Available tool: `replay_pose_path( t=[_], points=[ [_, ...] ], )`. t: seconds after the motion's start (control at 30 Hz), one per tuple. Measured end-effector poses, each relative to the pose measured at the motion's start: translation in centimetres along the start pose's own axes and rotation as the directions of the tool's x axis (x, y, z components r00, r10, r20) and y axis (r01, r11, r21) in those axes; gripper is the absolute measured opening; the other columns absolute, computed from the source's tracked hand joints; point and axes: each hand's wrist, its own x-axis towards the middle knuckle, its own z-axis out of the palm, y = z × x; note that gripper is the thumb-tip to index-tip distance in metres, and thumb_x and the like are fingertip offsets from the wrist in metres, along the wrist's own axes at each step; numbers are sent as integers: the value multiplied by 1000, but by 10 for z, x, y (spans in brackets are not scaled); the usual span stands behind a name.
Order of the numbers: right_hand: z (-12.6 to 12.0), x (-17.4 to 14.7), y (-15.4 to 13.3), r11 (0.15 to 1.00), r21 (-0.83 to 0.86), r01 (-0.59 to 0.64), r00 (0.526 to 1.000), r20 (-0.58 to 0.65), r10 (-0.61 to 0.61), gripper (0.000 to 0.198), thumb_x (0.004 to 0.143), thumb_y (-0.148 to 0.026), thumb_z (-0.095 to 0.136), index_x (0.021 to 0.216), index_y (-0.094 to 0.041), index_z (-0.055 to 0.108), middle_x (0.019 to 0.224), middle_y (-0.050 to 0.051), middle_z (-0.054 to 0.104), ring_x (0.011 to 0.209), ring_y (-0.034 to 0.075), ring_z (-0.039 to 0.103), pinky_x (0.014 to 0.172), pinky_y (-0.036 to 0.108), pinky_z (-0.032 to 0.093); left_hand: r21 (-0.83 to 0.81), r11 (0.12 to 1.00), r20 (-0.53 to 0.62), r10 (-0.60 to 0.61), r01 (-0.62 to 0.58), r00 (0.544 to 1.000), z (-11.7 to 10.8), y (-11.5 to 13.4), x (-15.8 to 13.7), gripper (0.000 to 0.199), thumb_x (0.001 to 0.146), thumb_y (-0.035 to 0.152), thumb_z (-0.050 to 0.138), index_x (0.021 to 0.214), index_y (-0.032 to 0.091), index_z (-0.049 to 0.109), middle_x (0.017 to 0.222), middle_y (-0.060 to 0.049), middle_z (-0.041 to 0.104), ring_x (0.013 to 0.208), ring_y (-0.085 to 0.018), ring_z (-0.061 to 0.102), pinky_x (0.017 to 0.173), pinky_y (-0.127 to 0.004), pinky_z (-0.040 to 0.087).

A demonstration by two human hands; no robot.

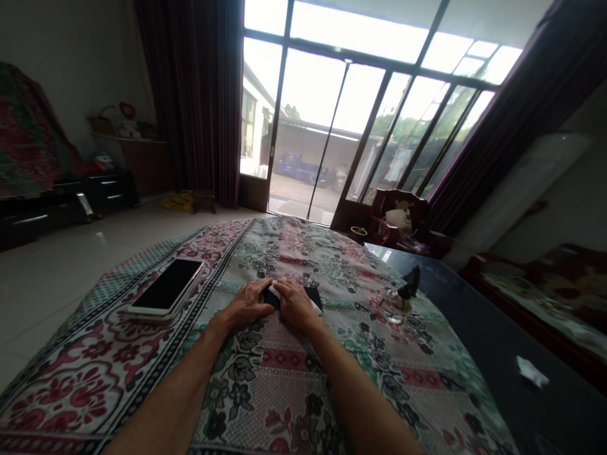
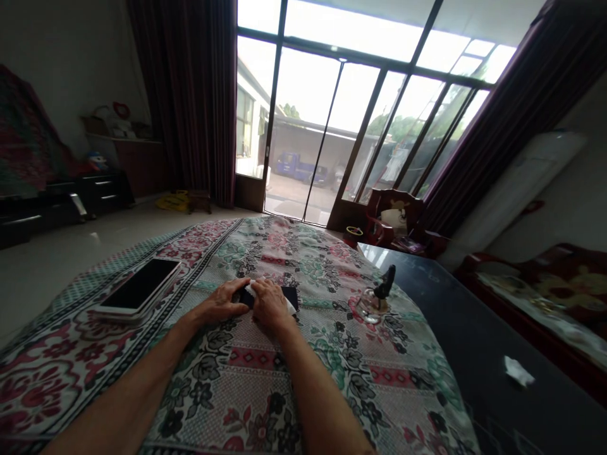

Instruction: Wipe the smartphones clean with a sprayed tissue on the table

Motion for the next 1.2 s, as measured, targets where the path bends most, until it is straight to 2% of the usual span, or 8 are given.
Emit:
replay_pose_path(
  t=[0.13,0.27,0.43,0.67,0.87,1.03,1.2],
  points=[
    [0,-4,-2,1000,3,-11,1000,-15,11,37,95,-12,40,125,-20,61,140,7,57,130,20,49,108,35,36,91,994,-34,-50,53,998,-2,-9,-2,74,63,34,72,133,18,57,149,-12,47,141,-36,36,118,-48,27],
    [-3,-4,-3,1000,0,-16,1000,3,16,38,94,-10,41,123,-21,63,138,7,58,130,20,49,109,34,35,145,986,45,-85,78,995,-6,-16,-2,68,67,36,70,133,21,59,152,-10,45,144,-36,29,119,-49,22],
    [-5,-4,-4,1000,0,-10,1000,2,10,38,93,-9,43,124,-20,62,138,7,58,130,20,49,109,34,35,178,979,135,-123,98,983,-11,-15,-2,71,72,34,68,138,14,54,155,-13,38,146,-35,24,119,-45,21],
    [-10,-25,-10,995,22,93,995,32,-94,38,94,-10,42,124,-20,62,138,7,58,132,22,47,110,36,35,181,978,163,-133,103,977,-14,-12,-2,71,73,37,69,139,15,54,156,-13,37,147,-35,22,120,-44,21],
    [-18,-49,-16,981,64,185,979,74,-189,40,92,-9,42,127,-21,60,140,6,56,136,23,42,110,39,36,159,979,143,-147,124,979,-12,-14,-2,73,70,33,70,137,11,55,155,-15,38,147,-37,21,119,-44,21],
    [-14,-32,-6,978,78,193,980,27,-196,36,92,-8,43,116,-22,65,130,5,63,125,20,53,106,34,40,147,982,130,-137,117,982,-9,-18,-2,72,70,36,70,138,15,55,154,-12,40,147,-35,22,120,-43,20],
    [-4,-2,0,986,48,159,987,0,-159,37,91,-6,41,116,-20,65,126,8,65,121,20,56,106,34,40,135,983,127,-139,122,982,-9,-22,0,70,68,36,72,134,19,58,154,-10,42,147,-33,24,120,-43,20]
  ],
)
